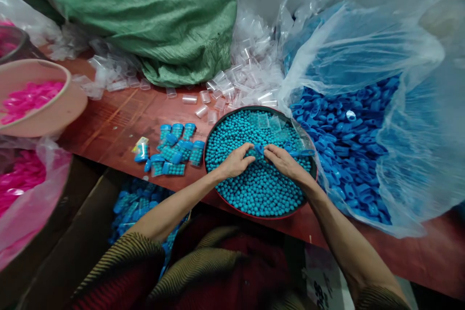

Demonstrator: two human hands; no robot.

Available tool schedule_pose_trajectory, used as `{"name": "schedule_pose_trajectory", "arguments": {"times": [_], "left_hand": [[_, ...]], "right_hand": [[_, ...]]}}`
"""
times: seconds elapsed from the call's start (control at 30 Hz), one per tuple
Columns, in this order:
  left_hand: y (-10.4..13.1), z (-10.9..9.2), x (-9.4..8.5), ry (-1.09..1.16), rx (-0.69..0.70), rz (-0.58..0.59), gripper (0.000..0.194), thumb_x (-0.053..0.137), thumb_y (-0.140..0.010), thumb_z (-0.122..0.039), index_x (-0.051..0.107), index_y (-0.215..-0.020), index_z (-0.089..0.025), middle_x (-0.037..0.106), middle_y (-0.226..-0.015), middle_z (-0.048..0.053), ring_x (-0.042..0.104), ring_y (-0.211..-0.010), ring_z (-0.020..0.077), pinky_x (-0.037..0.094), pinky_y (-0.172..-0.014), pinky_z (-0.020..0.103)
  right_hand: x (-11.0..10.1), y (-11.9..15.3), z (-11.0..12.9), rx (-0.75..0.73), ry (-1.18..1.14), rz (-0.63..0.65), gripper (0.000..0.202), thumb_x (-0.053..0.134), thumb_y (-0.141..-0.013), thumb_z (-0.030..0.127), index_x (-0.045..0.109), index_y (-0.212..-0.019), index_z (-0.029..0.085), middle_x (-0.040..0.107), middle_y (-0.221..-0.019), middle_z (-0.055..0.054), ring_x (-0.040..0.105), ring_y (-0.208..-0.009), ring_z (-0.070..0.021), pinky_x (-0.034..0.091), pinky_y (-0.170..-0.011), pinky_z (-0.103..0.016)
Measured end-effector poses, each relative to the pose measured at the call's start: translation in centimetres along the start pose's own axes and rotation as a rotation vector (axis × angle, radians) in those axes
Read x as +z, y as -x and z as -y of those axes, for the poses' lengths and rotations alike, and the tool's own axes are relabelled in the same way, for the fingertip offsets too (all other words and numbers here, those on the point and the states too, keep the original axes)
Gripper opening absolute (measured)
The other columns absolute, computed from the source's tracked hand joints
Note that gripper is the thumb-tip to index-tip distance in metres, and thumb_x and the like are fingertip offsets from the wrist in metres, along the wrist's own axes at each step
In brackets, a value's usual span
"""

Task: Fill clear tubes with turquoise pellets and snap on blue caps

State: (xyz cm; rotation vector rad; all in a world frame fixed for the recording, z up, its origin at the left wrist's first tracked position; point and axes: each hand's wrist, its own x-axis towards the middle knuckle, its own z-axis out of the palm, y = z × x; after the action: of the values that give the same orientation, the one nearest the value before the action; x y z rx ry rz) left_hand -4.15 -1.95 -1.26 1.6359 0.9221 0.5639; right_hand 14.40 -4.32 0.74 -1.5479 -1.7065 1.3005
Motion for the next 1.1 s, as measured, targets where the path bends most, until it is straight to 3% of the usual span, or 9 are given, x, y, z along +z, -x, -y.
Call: {"name": "schedule_pose_trajectory", "arguments": {"times": [0.13, 0.23, 0.37, 0.57, 0.67, 0.77, 0.87, 1.0, 1.1], "left_hand": [[0.5, 0.0, 0.2, 0.123, -0.031, 0.006, 0.05, 0.051, -0.079, -0.02, 0.044, -0.129, -0.019, 0.055, -0.092, 0.002, 0.053, -0.07, 0.0113, 0.049, -0.063, 0.024], [0.7, -0.2, 0.3, 0.244, -0.052, 0.051, 0.056, 0.05, -0.08, -0.021, 0.039, -0.135, -0.02, 0.051, -0.082, -0.001, 0.049, -0.056, 0.0081, 0.047, -0.055, 0.023], [1.0, -0.6, 0.4, 0.271, -0.046, 0.052, 0.057, 0.049, -0.079, -0.021, 0.042, -0.135, -0.021, 0.051, -0.072, -0.003, 0.049, -0.053, 0.0079, 0.047, -0.053, 0.022], [1.3, -0.9, 0.8, 0.263, -0.081, 0.062, 0.045, 0.048, -0.078, -0.019, 0.051, -0.123, -0.019, 0.049, -0.068, -0.003, 0.048, -0.048, 0.0076, 0.044, -0.046, 0.02], [1.3, -1.0, 1.3, 0.23, -0.115, -0.011, 0.04, 0.047, -0.078, -0.019, 0.053, -0.117, -0.02, 0.047, -0.066, -0.004, 0.046, -0.046, 0.0065, 0.041, -0.042, 0.018], [1.3, -0.9, 1.6, 0.282, -0.166, -0.108, 0.039, 0.047, -0.078, -0.019, 0.053, -0.117, -0.019, 0.046, -0.067, -0.004, 0.046, -0.044, 0.006, 0.04, -0.04, 0.017], [1.4, -0.8, 1.4, 0.364, -0.207, -0.088, 0.044, 0.049, -0.077, -0.02, 0.051, -0.121, -0.019, 0.046, -0.067, -0.004, 0.048, -0.044, 0.0062, 0.042, -0.04, 0.018], [1.8, -0.5, 0.6, 0.387, -0.221, 0.01, 0.046, 0.054, -0.077, -0.023, 0.051, -0.122, -0.018, 0.05, -0.068, -0.004, 0.049, -0.044, 0.006, 0.044, -0.04, 0.019], [1.9, -0.2, 0.1, 0.458, -0.234, 0.026, 0.047, 0.056, -0.077, -0.029, 0.048, -0.121, -0.019, 0.049, -0.068, -0.005, 0.051, -0.043, 0.0064, 0.044, -0.039, 0.019]], "right_hand": [[-0.3, 0.4, 0.5, 0.121, -0.32, 0.159, 0.025, 0.05, -0.083, 0.044, 0.045, -0.092, 0.021, 0.04, -0.054, 0.01, 0.036, -0.049, -0.0087, 0.032, -0.051, -0.022], [-0.7, 0.7, 0.7, 0.204, -0.497, 0.256, 0.031, 0.058, -0.079, 0.047, 0.043, -0.089, 0.022, 0.034, -0.048, 0.013, 0.028, -0.042, -0.0063, 0.036, -0.05, -0.021], [-0.9, 0.8, 0.8, 0.27, -0.556, 0.28, 0.035, 0.065, -0.073, 0.047, 0.041, -0.081, 0.023, 0.034, -0.047, 0.013, 0.025, -0.039, -0.0048, 0.041, -0.048, -0.021], [-1.2, 0.6, -0.1, 0.301, -0.608, 0.427, 0.036, 0.067, -0.072, 0.048, 0.042, -0.08, 0.023, 0.03, -0.045, 0.015, 0.022, -0.037, -0.0039, 0.042, -0.043, -0.02], [-0.7, 0.6, -0.1, 0.286, -0.558, 0.374, 0.038, 0.067, -0.071, 0.05, 0.042, -0.077, 0.022, 0.032, -0.047, 0.014, 0.026, -0.039, -0.0042, 0.044, -0.043, -0.021], [0.7, 0.6, 0.2, 0.235, -0.413, 0.166, 0.036, 0.061, -0.075, 0.052, 0.041, -0.073, 0.022, 0.036, -0.048, 0.011, 0.034, -0.041, -0.0061, 0.046, -0.043, -0.022], [2.2, 0.9, 0.5, 0.188, -0.29, -0.006, 0.032, 0.056, -0.08, 0.049, 0.04, -0.07, 0.023, 0.039, -0.049, 0.009, 0.039, -0.041, -0.0078, 0.045, -0.04, -0.022], [2.2, 1.7, 0.8, 0.23, -0.492, 0.065, 0.031, 0.062, -0.076, 0.048, 0.046, -0.077, 0.021, 0.044, -0.057, 0.009, 0.038, -0.042, -0.0056, 0.043, -0.037, -0.02], [0.9, 2.1, 1.0, 0.254, -0.736, 0.103, 0.039, 0.071, -0.068, 0.046, 0.053, -0.09, 0.02, 0.054, -0.074, 0.004, 0.051, -0.054, -0.0073, 0.046, -0.041, -0.02]]}}
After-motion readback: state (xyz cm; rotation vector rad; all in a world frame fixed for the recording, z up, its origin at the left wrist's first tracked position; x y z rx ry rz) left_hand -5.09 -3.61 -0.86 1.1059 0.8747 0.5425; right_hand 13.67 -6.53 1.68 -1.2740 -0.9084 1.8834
